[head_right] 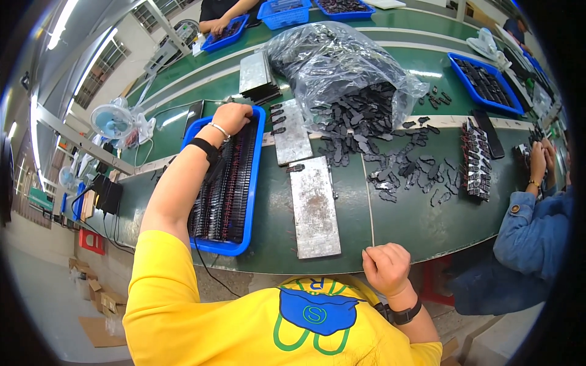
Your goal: The person is manually assembling small black components into a metal fixture and then organizing them into blue plastic trays.
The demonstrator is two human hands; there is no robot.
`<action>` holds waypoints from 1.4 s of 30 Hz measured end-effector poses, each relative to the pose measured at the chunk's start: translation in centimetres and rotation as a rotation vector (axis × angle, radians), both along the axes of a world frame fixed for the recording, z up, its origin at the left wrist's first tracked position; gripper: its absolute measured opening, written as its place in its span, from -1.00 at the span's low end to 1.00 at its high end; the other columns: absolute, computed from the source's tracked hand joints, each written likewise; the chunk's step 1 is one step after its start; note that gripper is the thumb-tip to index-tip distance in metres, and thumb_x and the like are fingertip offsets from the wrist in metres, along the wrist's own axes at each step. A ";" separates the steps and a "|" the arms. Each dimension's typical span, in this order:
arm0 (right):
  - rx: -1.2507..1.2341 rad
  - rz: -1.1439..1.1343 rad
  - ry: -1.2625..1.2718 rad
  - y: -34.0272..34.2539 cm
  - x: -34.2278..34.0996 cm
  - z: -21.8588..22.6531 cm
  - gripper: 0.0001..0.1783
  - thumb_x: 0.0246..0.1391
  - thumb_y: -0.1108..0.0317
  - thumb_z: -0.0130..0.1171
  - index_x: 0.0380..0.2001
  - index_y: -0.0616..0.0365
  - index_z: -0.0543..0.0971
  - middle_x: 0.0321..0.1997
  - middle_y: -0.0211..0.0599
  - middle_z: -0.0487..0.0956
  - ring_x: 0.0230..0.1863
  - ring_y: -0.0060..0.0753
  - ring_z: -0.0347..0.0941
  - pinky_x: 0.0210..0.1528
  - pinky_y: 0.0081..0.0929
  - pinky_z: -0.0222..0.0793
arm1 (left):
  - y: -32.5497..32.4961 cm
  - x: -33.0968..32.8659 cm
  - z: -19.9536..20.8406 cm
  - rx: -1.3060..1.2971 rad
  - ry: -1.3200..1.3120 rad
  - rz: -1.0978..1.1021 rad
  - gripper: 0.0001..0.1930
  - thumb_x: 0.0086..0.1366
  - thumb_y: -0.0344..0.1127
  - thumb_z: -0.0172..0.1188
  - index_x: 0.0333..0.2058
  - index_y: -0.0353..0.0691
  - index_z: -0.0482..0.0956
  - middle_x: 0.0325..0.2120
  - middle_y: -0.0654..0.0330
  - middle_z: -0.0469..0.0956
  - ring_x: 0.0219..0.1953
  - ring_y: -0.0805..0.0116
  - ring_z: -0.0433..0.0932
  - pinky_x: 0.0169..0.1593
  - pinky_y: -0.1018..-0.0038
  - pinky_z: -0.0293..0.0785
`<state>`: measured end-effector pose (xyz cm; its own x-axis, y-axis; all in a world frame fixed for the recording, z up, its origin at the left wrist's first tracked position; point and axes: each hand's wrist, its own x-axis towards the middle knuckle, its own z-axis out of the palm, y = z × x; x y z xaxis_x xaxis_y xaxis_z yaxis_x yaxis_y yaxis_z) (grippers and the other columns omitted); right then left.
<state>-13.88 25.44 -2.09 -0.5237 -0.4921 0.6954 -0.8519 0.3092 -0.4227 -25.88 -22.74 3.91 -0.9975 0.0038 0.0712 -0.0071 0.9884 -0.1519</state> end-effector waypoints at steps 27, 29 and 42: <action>-0.034 0.020 0.015 0.3 -0.1 -0.3 -0.81 -0.21 0.58 0.28 -0.46 0.17 0.49 -0.59 -0.33 0.47 -0.65 -0.26 0.36 -0.59 -0.41 0.26 | 13.7 4.4 2.4 0.409 -0.251 -0.263 -0.78 0.05 -0.29 0.27 -0.29 -0.18 0.62 -0.39 0.04 0.62 -0.29 0.07 0.59 -0.18 0.28 0.49; -0.045 0.025 0.023 0.4 -0.1 -0.3 -0.81 -0.21 0.57 0.28 -0.47 0.17 0.50 -0.60 -0.33 0.47 -0.65 -0.27 0.36 -0.59 -0.41 0.26 | 14.3 4.6 1.5 0.445 -0.303 -0.305 -0.75 0.04 -0.32 0.31 -0.28 -0.24 0.59 -0.41 0.05 0.62 -0.31 0.13 0.60 -0.19 0.33 0.49; -0.065 0.035 0.038 0.3 -0.1 -0.2 -0.84 -0.20 0.56 0.29 -0.50 0.17 0.50 -0.61 -0.33 0.47 -0.66 -0.26 0.36 -0.60 -0.40 0.26 | 13.8 4.4 0.4 0.418 -0.245 -0.171 -0.79 0.06 -0.35 0.25 -0.29 -0.25 0.61 -0.33 -0.02 0.62 -0.23 -0.01 0.58 -0.10 0.23 0.48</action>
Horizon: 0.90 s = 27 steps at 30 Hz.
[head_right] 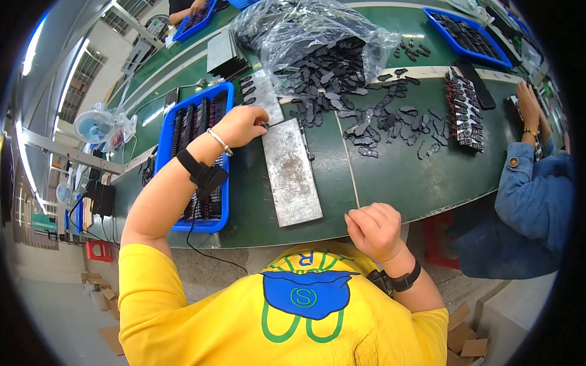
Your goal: The person is manually assembling small black components into a metal fixture and then organizing them into blue plastic trays.
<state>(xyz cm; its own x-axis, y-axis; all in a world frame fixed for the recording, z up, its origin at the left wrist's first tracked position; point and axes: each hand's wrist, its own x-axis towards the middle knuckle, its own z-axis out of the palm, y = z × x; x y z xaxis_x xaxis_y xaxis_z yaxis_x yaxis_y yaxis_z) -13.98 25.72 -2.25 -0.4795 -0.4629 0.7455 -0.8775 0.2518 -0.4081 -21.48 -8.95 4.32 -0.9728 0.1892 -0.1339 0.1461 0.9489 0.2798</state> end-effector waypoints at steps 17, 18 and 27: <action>-0.008 0.465 -0.171 -4.4 0.2 5.9 -0.49 -0.29 0.32 0.50 -0.22 0.21 0.51 -0.36 -0.19 0.57 -0.47 -0.26 0.52 -0.45 -0.44 0.42 | 10.0 15.5 2.5 1.522 -0.580 0.358 -0.56 0.17 -0.56 0.23 0.05 -0.30 0.41 -0.38 0.24 0.57 -0.41 0.54 0.53 -0.33 0.62 0.51; 0.014 0.467 -0.163 -4.7 0.3 5.8 -0.47 -0.30 0.32 0.50 -0.21 0.22 0.51 -0.36 -0.19 0.58 -0.47 -0.26 0.52 -0.45 -0.43 0.43 | 10.1 15.7 2.0 1.544 -0.539 0.411 -0.58 0.17 -0.57 0.23 0.03 -0.31 0.42 -0.39 0.23 0.57 -0.41 0.53 0.54 -0.33 0.62 0.50; 0.017 0.232 -0.159 -5.8 2.0 4.2 -0.55 -0.30 0.45 0.42 -0.25 0.24 0.50 -0.45 -0.23 0.55 -0.47 -0.18 0.52 -0.47 -0.39 0.43 | 10.7 15.9 -1.4 1.688 -0.292 0.564 -0.60 0.17 -0.53 0.24 0.00 -0.32 0.39 -0.42 0.18 0.60 -0.42 0.49 0.57 -0.32 0.59 0.53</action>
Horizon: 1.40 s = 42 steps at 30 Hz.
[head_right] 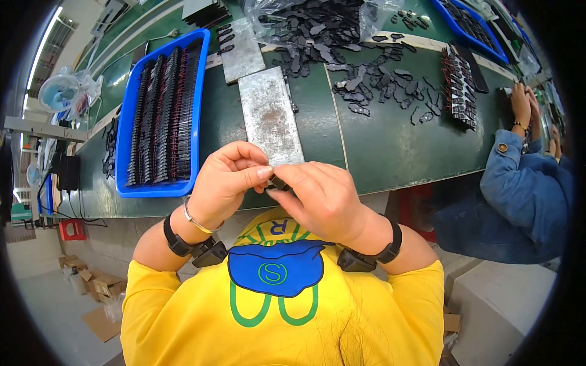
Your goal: The person is manually assembling small black components into a metal fixture and then organizing them into blue plastic trays.
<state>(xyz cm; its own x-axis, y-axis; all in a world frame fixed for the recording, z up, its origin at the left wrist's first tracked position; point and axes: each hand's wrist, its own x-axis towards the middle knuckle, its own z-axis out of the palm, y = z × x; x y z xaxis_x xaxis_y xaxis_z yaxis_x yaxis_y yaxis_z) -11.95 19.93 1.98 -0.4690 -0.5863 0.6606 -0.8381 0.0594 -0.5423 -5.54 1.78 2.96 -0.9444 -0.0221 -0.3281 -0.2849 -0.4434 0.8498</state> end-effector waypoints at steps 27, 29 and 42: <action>0.066 -0.036 0.044 0.8 -0.6 -0.3 -0.66 -0.22 0.47 0.37 -0.29 0.26 0.55 -0.42 -0.19 0.60 -0.44 -0.16 0.56 -0.43 -0.39 0.49 | -0.1 0.2 0.0 -0.193 0.019 -0.073 -0.77 0.16 -0.51 0.28 -0.18 -0.39 0.58 -0.39 0.13 0.62 -0.39 0.45 0.58 -0.30 0.57 0.53; 0.069 -0.039 0.056 0.8 -0.5 -0.2 -0.67 -0.22 0.47 0.37 -0.29 0.26 0.56 -0.42 -0.19 0.60 -0.45 -0.16 0.56 -0.43 -0.39 0.48 | 0.2 0.1 0.0 -0.281 0.028 -0.065 -0.82 0.15 -0.51 0.28 -0.23 -0.39 0.61 -0.39 0.14 0.62 -0.40 0.46 0.58 -0.31 0.58 0.53; 0.009 0.014 -0.004 1.1 -0.8 -0.4 -0.68 -0.22 0.52 0.36 -0.28 0.28 0.60 -0.44 -0.17 0.60 -0.50 -0.19 0.56 -0.50 -0.42 0.45 | 0.9 0.5 -2.5 -0.585 0.553 0.042 -0.89 0.21 -0.53 0.22 -0.27 -0.37 0.58 -0.41 0.14 0.61 -0.42 0.42 0.59 -0.34 0.59 0.51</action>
